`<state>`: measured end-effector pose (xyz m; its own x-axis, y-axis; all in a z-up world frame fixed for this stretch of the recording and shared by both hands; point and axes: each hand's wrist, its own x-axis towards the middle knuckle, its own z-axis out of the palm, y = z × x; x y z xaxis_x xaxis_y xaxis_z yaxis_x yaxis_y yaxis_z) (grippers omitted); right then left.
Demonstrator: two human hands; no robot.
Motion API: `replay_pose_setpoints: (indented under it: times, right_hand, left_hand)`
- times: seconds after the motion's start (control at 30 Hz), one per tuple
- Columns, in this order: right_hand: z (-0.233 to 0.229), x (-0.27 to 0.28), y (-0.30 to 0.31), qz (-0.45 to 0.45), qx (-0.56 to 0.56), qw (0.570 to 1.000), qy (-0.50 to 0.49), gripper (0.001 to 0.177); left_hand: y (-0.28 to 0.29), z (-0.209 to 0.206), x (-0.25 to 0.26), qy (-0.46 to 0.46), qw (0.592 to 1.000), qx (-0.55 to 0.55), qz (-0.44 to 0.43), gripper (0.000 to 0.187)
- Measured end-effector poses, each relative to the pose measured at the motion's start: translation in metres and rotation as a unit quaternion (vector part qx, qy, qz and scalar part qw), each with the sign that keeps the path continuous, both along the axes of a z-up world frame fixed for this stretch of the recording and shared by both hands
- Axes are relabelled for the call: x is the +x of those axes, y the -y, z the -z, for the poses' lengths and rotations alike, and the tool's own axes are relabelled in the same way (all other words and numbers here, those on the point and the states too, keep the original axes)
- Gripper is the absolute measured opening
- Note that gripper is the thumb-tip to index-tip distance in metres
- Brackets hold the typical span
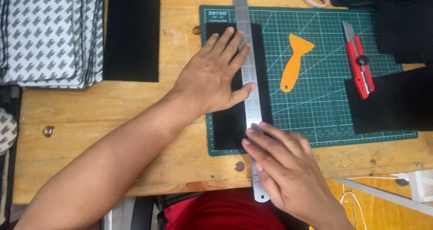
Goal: The person measures and cuts a black fabric sheet on a green cutting mat using a metal ruler and a red utility knife. They align the ruler, make a straight cut, and then reposition the ruler to cut a second strip from the same sheet.
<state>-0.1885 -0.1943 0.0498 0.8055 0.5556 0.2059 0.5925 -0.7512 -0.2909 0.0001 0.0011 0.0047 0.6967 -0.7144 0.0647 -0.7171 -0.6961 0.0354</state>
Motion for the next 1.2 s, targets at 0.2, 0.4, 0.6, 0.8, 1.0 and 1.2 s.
replay_pose_setpoints:
  times: [0.2, 0.4, 0.6, 0.8, 1.0, 1.2]
  right_hand:
    - [-0.005, 0.014, -0.027, -0.053, -0.037, 0.997, -0.029, 0.06]
    - [-0.001, 0.009, -0.034, -0.046, -0.052, 0.998, 0.002, 0.051]
    - [0.006, -0.018, -0.016, -0.038, 0.075, 0.996, -0.017, 0.05]
    - [0.014, -0.023, 0.021, 0.164, 0.166, 0.97, 0.069, 0.019]
    - [0.028, -0.022, 0.034, 0.133, 0.081, 0.987, 0.047, 0.041]
    - [0.016, -0.01, 0.026, 0.131, 0.064, 0.989, 0.038, 0.032]
  left_hand:
    - [0.0, -0.007, -0.002, -0.026, 0.999, 0.02, -0.008, 0.089]
    - [0.001, -0.002, 0.0, -0.015, 0.999, 0.026, -0.013, 0.089]
    - [0.001, -0.004, 0.001, -0.02, 0.999, 0.024, -0.007, 0.09]
    - [0.002, 0.004, 0.001, 0.013, 1.0, 0.008, -0.004, 0.09]
    - [0.001, 0.004, 0.0, 0.012, 1.0, -0.004, -0.004, 0.09]
    - [0.002, 0.001, -0.001, 0.019, 1.0, 0.001, -0.005, 0.089]
